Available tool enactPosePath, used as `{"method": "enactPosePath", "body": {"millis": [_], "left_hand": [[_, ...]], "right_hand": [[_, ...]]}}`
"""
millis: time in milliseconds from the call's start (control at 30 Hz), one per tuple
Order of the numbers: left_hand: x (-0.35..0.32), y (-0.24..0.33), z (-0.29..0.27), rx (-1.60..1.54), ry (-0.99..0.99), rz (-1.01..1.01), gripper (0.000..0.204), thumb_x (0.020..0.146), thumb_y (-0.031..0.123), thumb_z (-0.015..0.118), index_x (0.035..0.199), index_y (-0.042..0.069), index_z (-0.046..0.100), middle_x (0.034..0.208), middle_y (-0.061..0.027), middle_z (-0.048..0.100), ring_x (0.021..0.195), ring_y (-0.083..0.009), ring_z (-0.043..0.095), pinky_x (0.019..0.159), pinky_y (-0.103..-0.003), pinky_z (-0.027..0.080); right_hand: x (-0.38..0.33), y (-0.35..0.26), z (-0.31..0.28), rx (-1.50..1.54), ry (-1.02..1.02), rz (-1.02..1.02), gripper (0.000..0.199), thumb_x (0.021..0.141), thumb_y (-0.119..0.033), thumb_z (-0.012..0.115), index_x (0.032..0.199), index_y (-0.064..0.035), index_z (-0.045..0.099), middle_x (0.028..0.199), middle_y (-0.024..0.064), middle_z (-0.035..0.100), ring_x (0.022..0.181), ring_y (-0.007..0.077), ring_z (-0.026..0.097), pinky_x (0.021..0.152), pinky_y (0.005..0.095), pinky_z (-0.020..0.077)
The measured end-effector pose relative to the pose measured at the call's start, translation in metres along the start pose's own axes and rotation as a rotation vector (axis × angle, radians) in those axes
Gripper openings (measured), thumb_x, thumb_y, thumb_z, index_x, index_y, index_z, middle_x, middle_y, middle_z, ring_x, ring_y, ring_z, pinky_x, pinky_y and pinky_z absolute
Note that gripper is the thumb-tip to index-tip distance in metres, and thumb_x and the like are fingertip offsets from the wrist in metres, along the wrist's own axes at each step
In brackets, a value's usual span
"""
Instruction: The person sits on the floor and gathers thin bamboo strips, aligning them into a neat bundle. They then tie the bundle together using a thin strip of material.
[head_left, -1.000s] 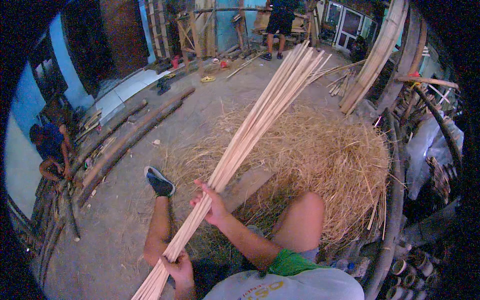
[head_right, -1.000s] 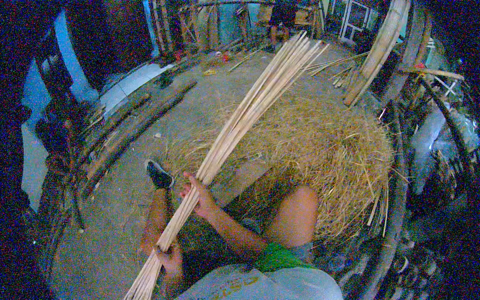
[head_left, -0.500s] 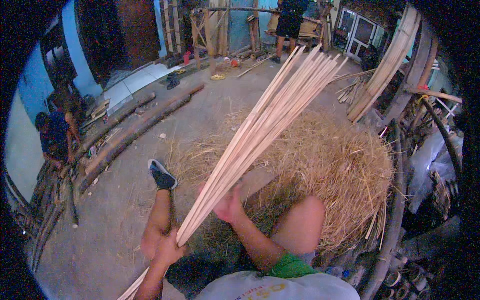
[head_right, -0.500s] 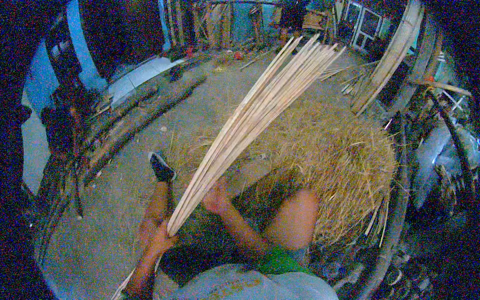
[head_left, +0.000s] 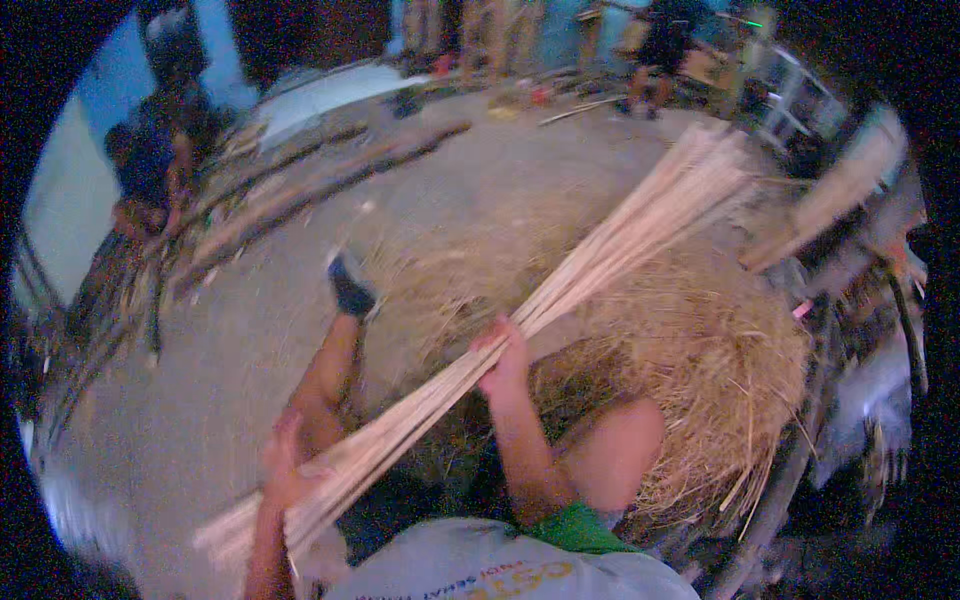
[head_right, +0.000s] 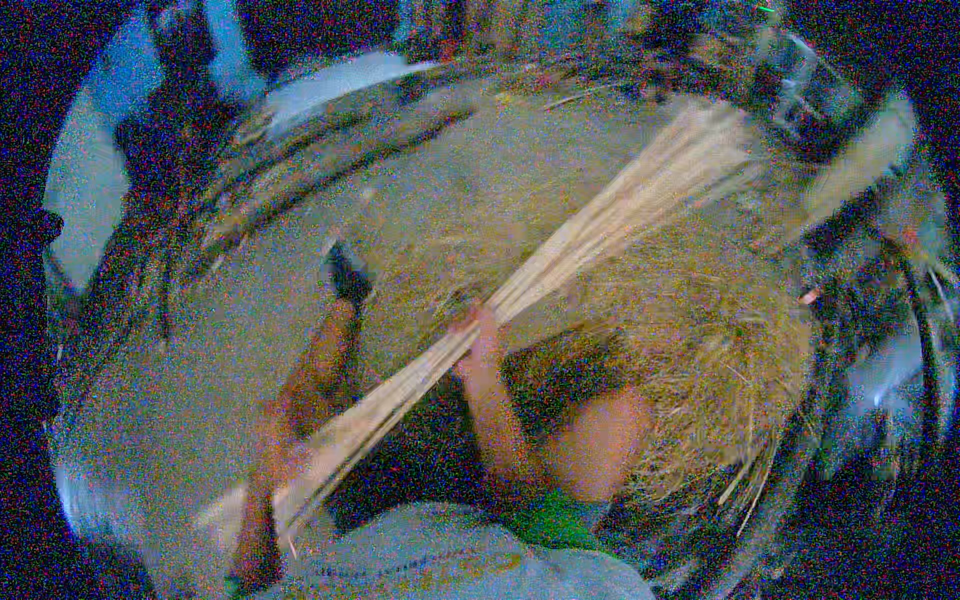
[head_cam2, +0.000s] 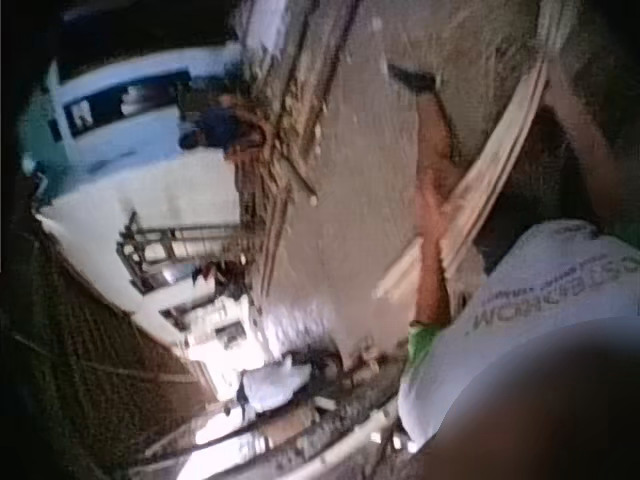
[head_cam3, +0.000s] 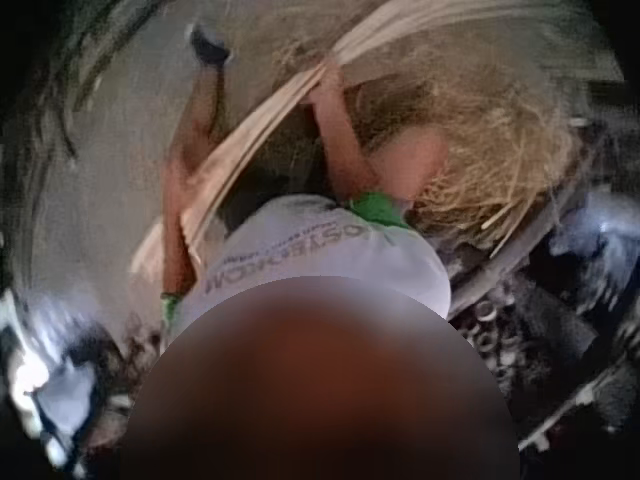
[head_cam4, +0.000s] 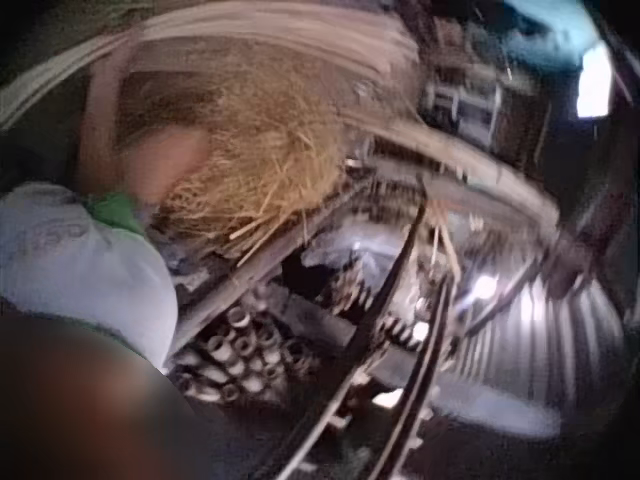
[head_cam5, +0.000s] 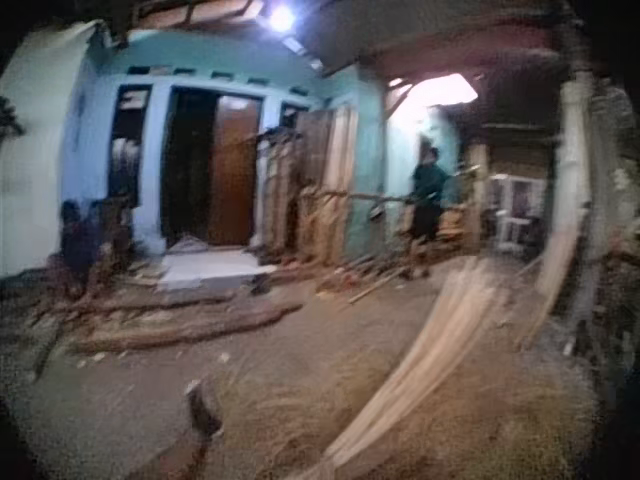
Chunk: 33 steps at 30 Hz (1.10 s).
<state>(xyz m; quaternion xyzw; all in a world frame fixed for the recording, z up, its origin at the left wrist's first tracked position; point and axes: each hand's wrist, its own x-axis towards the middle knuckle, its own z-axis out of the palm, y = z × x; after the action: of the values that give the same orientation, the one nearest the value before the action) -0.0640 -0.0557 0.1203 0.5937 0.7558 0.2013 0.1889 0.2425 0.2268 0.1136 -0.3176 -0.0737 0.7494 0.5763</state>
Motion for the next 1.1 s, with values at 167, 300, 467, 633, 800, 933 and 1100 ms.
{"method": "enactPosePath", "body": {"millis": [167, 300, 467, 633, 800, 933, 1100], "left_hand": [[-0.099, -0.107, -0.031, 0.311, -0.354, -0.237, 0.139, 0.042, 0.060, 0.092, 0.156, 0.015, 0.026, 0.158, -0.0291, 0.022, 0.147, -0.0491, 0.018, 0.121, -0.054, 0.019], [-0.120, -0.120, 0.020, 0.414, -0.412, -0.262, 0.129, 0.058, 0.043, 0.091, 0.157, 0.013, 0.015, 0.147, -0.0283, 0.040, 0.134, -0.0479, 0.040, 0.113, -0.056, 0.032], [-0.107, -0.131, 0.006, 0.545, -0.216, -0.286, 0.109, 0.064, 0.034, 0.088, 0.153, 0.016, 0.029, 0.136, -0.0195, 0.049, 0.126, -0.0391, 0.047, 0.109, -0.053, 0.035], [-0.105, -0.122, 0.020, 0.442, 0.124, -0.159, 0.093, 0.063, 0.033, 0.088, 0.144, 0.014, 0.048, 0.136, -0.0175, 0.048, 0.127, -0.0386, 0.046, 0.110, -0.053, 0.035], [-0.069, -0.154, 0.025, 0.482, -0.185, -0.210, 0.068, 0.063, 0.042, 0.085, 0.119, 0.012, 0.064, 0.127, -0.0144, 0.058, 0.121, -0.0369, 0.051, 0.103, -0.051, 0.040], [-0.053, -0.160, 0.005, 0.450, -0.122, 0.086, 0.052, 0.064, 0.043, 0.082, 0.103, 0.011, 0.068, 0.098, -0.0118, 0.067, 0.102, -0.0338, 0.062, 0.091, -0.046, 0.049], [-0.038, -0.149, 0.000, 0.127, -0.506, -0.391, 0.057, 0.065, 0.043, 0.084, 0.111, 0.013, 0.070, 0.115, -0.0124, 0.070, 0.107, -0.0349, 0.064, 0.091, -0.046, 0.051]], "right_hand": [[0.012, 0.002, -0.015, -0.158, 0.074, -0.139, 0.018, 0.089, -0.024, 0.065, 0.079, -0.0144, 0.053, 0.063, 0.0017, 0.050, 0.058, 0.0175, 0.053, 0.060, 0.0379, 0.0515], [0.003, 0.001, -0.021, -0.079, 0.004, -0.139, 0.018, 0.091, -0.024, 0.062, 0.098, -0.0074, 0.060, 0.084, 0.0044, 0.060, 0.074, 0.0176, 0.058, 0.076, 0.0396, 0.0544], [-0.004, -0.022, -0.007, -0.042, -0.039, -0.079, 0.022, 0.095, -0.028, 0.061, 0.103, -0.0071, 0.061, 0.091, 0.0054, 0.064, 0.083, 0.0189, 0.061, 0.081, 0.0392, 0.0544], [0.009, -0.041, -0.017, -0.023, -0.106, -0.187, 0.032, 0.096, -0.036, 0.059, 0.112, -0.0079, 0.061, 0.085, 0.0033, 0.062, 0.077, 0.0194, 0.059, 0.080, 0.0432, 0.0544], [0.003, -0.049, -0.040, 0.038, -0.266, -0.180, 0.040, 0.099, -0.037, 0.051, 0.124, -0.0060, 0.056, 0.091, 0.0027, 0.058, 0.081, 0.0175, 0.058, 0.081, 0.0407, 0.0506], [0.010, -0.065, -0.040, 0.091, -0.407, -0.194, 0.045, 0.098, -0.038, 0.052, 0.128, -0.0047, 0.056, 0.099, 0.0036, 0.061, 0.086, 0.0192, 0.060, 0.088, 0.0423, 0.0488], [0.019, -0.073, -0.062, 0.091, -0.522, -0.142, 0.053, 0.093, -0.040, 0.060, 0.133, -0.0054, 0.053, 0.095, 0.0066, 0.062, 0.088, 0.0203, 0.061, 0.089, 0.0432, 0.0490]]}}
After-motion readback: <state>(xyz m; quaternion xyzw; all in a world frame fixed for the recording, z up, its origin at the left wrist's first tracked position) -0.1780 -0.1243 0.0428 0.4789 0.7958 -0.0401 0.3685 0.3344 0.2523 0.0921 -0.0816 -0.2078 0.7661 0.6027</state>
